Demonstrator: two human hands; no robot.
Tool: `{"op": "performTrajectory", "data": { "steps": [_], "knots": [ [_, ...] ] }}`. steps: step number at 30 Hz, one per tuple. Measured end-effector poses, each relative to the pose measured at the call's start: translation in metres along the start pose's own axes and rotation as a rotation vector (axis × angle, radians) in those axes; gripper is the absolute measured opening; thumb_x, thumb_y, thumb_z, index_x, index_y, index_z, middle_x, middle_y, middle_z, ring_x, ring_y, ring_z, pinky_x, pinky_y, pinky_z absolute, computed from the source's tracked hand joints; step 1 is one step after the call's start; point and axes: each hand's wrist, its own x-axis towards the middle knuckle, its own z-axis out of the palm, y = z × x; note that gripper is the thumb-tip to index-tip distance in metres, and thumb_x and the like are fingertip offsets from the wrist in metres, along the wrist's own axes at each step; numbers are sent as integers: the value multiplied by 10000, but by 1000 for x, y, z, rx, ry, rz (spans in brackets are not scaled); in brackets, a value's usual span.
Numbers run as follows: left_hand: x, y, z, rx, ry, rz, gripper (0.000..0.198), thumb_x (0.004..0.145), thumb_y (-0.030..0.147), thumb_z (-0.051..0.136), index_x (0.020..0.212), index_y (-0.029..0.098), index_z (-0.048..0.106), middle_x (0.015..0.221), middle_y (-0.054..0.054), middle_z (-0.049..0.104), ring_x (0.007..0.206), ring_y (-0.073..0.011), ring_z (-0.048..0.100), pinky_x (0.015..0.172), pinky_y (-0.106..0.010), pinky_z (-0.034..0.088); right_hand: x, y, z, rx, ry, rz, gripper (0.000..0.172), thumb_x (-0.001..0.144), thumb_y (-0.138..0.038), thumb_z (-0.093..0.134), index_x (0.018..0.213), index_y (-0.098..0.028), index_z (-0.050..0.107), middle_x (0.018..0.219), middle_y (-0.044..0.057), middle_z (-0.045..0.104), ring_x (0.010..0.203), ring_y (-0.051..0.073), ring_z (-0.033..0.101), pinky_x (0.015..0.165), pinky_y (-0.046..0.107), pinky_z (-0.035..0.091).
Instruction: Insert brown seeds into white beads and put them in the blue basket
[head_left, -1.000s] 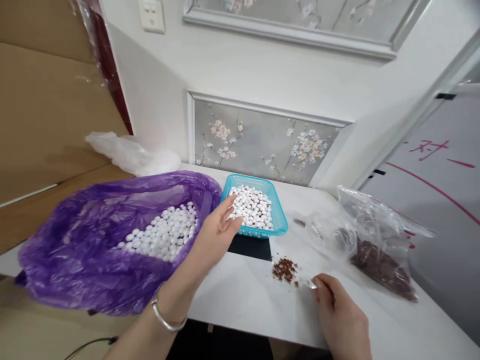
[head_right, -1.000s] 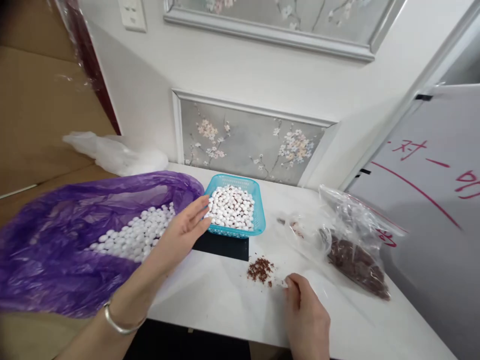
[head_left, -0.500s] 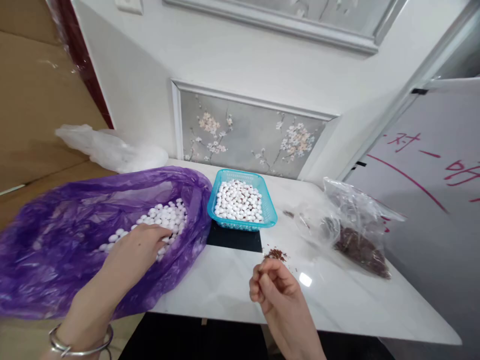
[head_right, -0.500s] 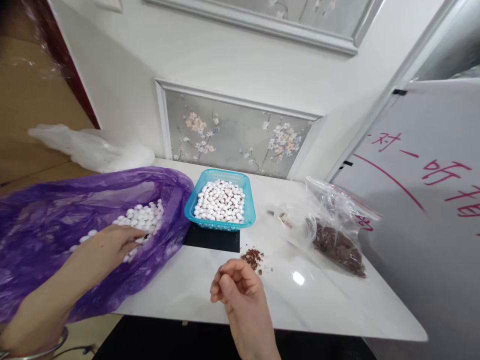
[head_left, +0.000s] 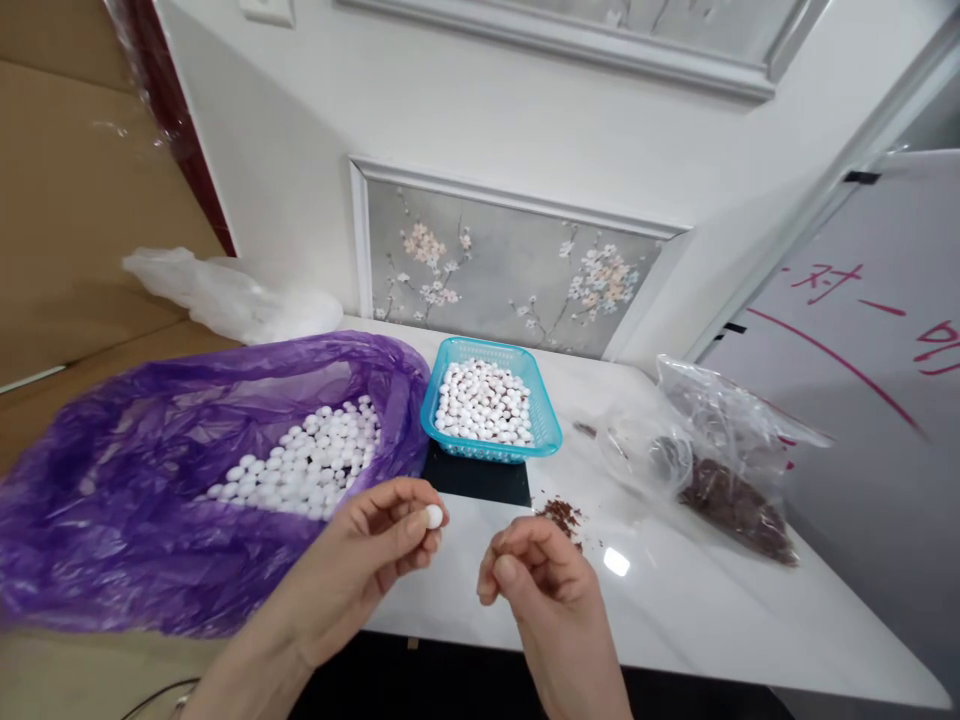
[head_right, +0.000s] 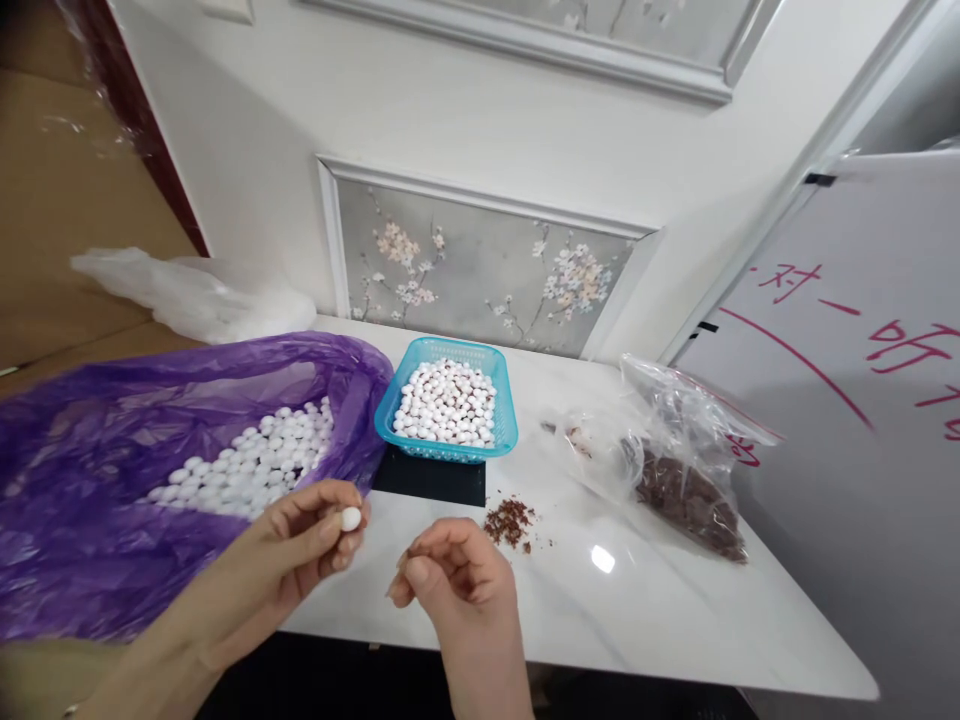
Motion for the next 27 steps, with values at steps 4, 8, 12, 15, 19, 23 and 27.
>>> {"op": "performTrajectory", "data": {
  "steps": [4,8,12,15,19,23,27],
  "knots": [
    [1,-16,9,-196,-47,-69,117,747,285,756,786,188,703,696,26,601,628,-64,539,647,-169,469,-2,-6,15,-168,30,-50,47,830,-235,672,794,-205,674,652,-14,666,627,115,614,637,225,484],
    [2,-22,13,-175,-81,-49,123,792,282,713,799,159,709,657,17,590,607,-65,524,625,-165,455,-2,-5,21,-281,66,-220,78,836,-220,647,760,-215,668,728,-16,610,674,115,582,631,219,461],
    [1,-23,16,-161,-58,-46,114,771,266,736,810,160,722,696,15,600,624,-61,515,646,-166,450,0,1,17,-441,46,-346,90,872,-189,604,801,-227,645,772,-11,572,701,118,561,617,224,444],
    [0,-22,17,-159,-29,-43,127,748,284,755,801,172,727,685,20,594,622,-65,505,647,-174,444,1,4,14,-546,30,-412,98,892,-156,567,853,-229,620,812,-1,569,734,126,569,638,232,461],
    [1,-23,17,-133,-6,-37,134,732,300,766,789,185,729,684,18,597,636,-77,503,658,-192,440,0,6,15,-598,49,-483,129,898,-125,541,866,-230,610,833,4,566,767,130,579,671,238,476],
    [1,-24,16,-54,27,-22,152,712,320,777,778,192,728,684,16,596,669,-95,507,681,-212,434,-1,6,19,-610,68,-513,143,899,-123,533,846,-226,616,809,-2,560,743,123,572,654,233,460],
    [0,-24,15,67,64,36,134,707,320,774,763,205,731,687,11,604,699,-121,514,692,-237,429,-2,7,20,-635,77,-525,143,899,-126,531,847,-228,617,803,-6,565,729,117,564,640,225,442]
  ]
}}
